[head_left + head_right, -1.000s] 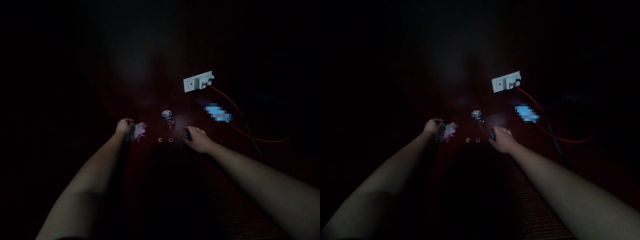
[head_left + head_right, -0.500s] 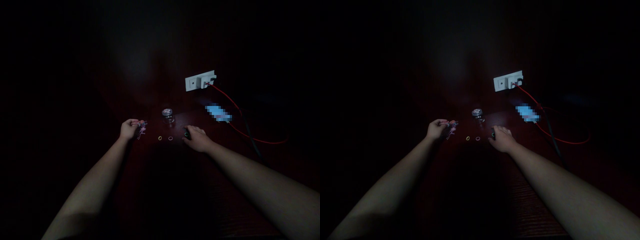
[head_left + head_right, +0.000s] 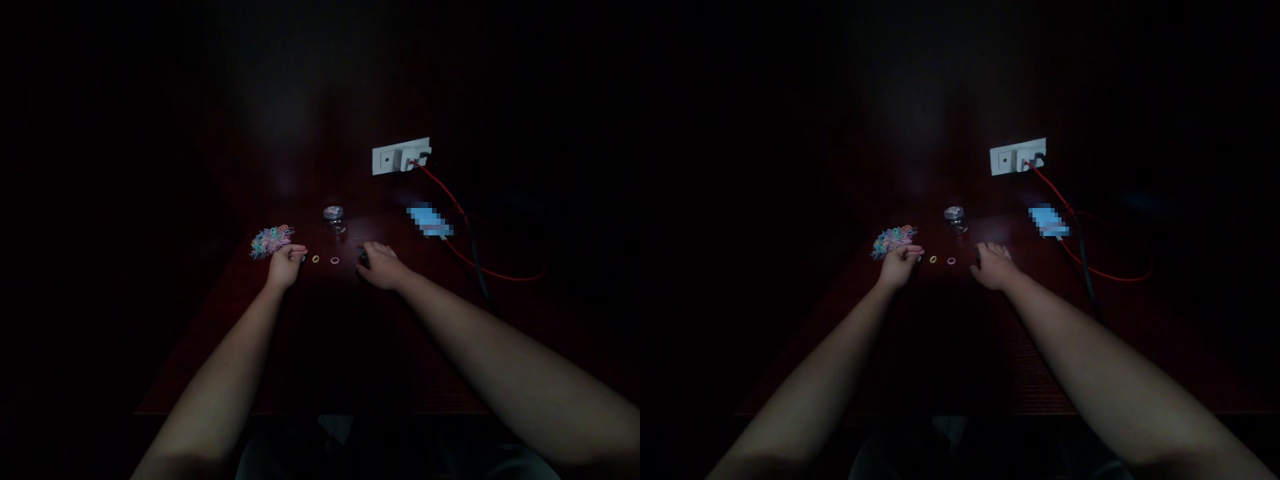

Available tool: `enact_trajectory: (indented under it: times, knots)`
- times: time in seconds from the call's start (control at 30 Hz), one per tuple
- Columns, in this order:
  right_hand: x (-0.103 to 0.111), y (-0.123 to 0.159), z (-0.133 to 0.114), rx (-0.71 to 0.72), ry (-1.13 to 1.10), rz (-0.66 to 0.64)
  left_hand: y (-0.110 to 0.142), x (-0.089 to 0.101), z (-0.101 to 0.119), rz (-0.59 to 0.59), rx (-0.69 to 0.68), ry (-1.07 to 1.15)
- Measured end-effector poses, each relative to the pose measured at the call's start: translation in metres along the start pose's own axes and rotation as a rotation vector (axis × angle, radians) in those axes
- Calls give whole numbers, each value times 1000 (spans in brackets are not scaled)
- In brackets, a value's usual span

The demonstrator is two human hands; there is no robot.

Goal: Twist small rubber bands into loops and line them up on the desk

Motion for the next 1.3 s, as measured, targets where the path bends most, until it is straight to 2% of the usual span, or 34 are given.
enact_trajectory:
  times: [0.13,0.33,0.43,0.53,0.77,0.87,1.03,1.3]
  knots:
    - [0,3,-3,14,32,-28,4,-5,1,-4,-7,-96]
    - [-1,14,-16,49,49,-122,12,-21,23,-210,-350,-415]
    - [-3,19,-22,55,46,-182,16,-26,28,-305,-424,-497]
    - [-5,21,-22,44,58,-222,19,-25,30,-348,-471,-523]
    - [-5,19,-20,43,44,-188,23,-23,33,-342,-446,-415]
    - [-3,18,-28,127,-6,-154,23,-23,35,-314,-402,-329]
    - [-8,18,-46,275,-47,-211,22,-18,39,-295,-410,-350]
    - [-5,16,-42,248,4,-187,28,-17,38,-354,-408,-379]
Point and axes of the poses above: each hand's wrist, its own y-axis away from the middle knuckle, its own x-axis out of the back of the hand, z = x × y, the point moved 6 cm from there along -y, towards the middle knuckle, and after that the axes turned 10 degrees about z, right-handed, at the moved point
